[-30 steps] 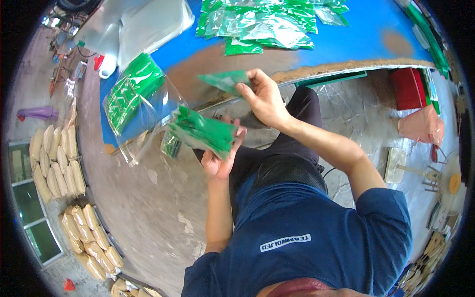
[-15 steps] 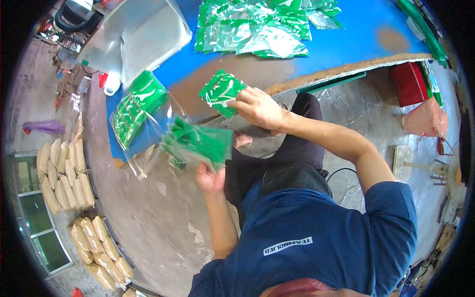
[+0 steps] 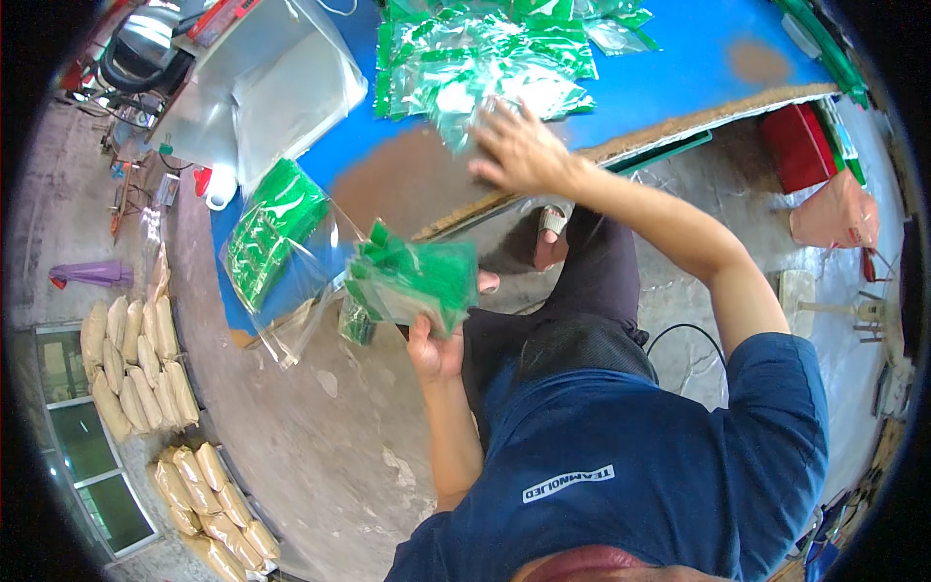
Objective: Packaging individual green packets into larger clear plastic bags.
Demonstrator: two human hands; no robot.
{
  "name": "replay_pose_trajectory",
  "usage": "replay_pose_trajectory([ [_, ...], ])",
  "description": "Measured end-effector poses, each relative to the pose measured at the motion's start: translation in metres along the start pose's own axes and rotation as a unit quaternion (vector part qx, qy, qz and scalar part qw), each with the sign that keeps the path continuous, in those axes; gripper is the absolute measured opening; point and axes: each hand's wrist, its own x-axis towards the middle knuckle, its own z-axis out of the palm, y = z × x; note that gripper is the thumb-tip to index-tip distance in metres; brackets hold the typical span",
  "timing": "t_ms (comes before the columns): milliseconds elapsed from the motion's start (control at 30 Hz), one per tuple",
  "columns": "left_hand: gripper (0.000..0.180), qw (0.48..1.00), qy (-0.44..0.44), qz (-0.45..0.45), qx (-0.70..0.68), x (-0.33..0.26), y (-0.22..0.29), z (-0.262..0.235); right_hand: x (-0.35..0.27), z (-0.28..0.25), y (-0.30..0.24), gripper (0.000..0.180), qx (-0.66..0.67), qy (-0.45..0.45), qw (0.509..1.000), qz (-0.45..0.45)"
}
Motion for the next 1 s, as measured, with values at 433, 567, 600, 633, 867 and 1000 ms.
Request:
replay_pose_trajectory([
  [433,0.065,0.992,0.097,-0.056,-0.053,0.017,-0.010,-0.010,-0.026,-0.011,0.002,0.068,-0.063,-0.002,0.988,0.143],
  [567,0.071,0.994,0.024,-0.085,-0.066,0.021,-0.008,-0.009,-0.046,-0.026,-0.042,0.053,0.221,-0.067,0.961,-0.151],
  [600,0.065,0.995,0.044,-0.090,-0.024,0.025,-0.010,-0.003,-0.045,-0.034,-0.043,0.053,0.222,-0.068,0.961,-0.147],
  [633,0.065,0.995,0.044,-0.090,-0.021,0.028,-0.009,-0.002,-0.035,-0.043,-0.041,0.051,0.246,-0.091,0.961,-0.088],
  [867,0.062,0.996,0.055,-0.063,0.007,0.020,-0.007,-0.013,-0.034,-0.022,0.010,0.085,-0.023,-0.006,0.997,0.073],
  [1000,0.055,0.994,0.016,-0.083,-0.065,0.009,-0.001,-0.029,-0.040,-0.035,-0.018,0.071,0.065,-0.022,0.992,-0.103],
])
